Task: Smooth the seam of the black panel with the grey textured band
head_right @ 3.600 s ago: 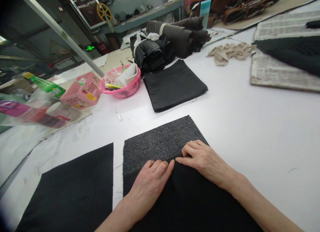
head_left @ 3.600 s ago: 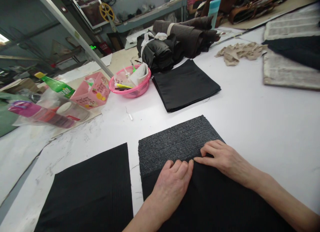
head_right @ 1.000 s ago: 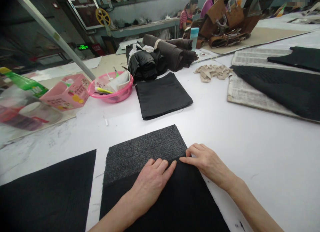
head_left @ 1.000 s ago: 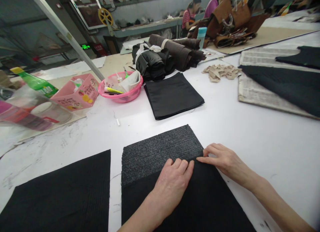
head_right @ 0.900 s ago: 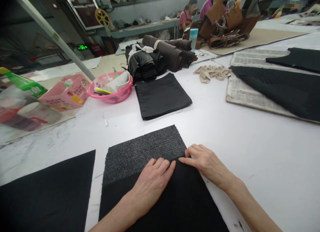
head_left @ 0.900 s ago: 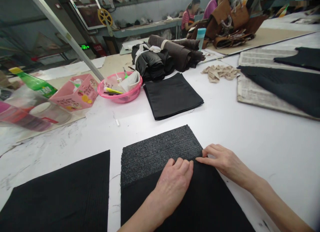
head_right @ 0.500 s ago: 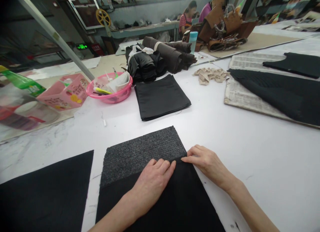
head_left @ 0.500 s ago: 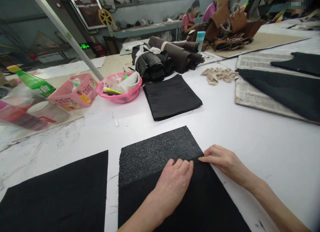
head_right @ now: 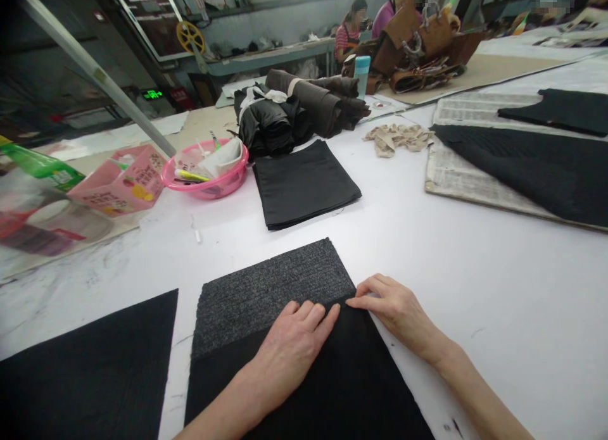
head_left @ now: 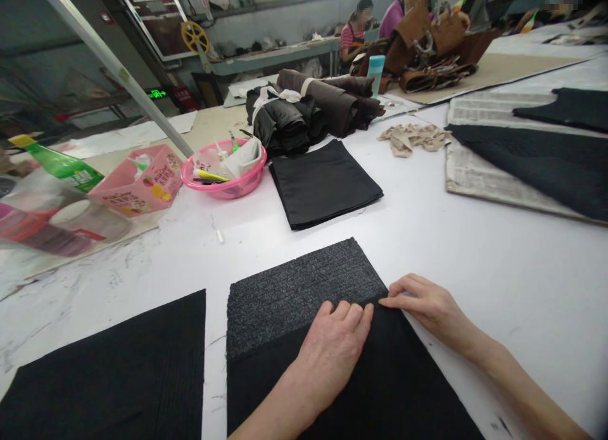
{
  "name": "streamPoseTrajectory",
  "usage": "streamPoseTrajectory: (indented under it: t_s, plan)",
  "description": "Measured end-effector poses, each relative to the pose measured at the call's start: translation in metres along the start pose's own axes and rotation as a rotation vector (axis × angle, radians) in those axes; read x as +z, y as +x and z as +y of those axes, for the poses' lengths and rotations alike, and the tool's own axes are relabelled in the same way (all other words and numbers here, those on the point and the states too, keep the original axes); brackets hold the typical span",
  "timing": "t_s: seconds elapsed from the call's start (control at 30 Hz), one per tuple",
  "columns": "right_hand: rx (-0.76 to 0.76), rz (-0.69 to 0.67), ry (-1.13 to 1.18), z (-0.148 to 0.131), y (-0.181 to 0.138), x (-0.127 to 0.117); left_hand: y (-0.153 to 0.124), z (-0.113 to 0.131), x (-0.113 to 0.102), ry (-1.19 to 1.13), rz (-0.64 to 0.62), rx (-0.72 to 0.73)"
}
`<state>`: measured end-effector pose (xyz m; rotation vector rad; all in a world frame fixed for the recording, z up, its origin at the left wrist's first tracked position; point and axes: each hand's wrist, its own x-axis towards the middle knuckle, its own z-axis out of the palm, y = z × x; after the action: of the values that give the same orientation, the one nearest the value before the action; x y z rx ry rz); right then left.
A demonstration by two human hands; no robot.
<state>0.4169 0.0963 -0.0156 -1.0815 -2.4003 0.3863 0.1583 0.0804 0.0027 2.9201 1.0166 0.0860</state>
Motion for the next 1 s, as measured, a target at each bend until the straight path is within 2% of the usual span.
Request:
streamPoseTrajectory:
  t_s: [0.43,0.63,0.8,1.0]
  plan:
    - [0.026,0.04,-0.019,-0.003,-0.002,0.003,0.013,0.006,0.0,0.06,-0.005,0.037]
    - [0.131,0.101,0.141,-0.001,-0.004,-0.002,0.014,0.007,0.002,0.043,-0.014,0.036]
    - [0.183,0.139,0.154,-0.001,-0.009,-0.008,0.013,0.006,0.005,0.013,-0.002,0.03]
    - [0.111,0.12,0.042,-0.004,-0.005,-0.003,0.014,0.008,0.005,0.027,-0.013,0.019]
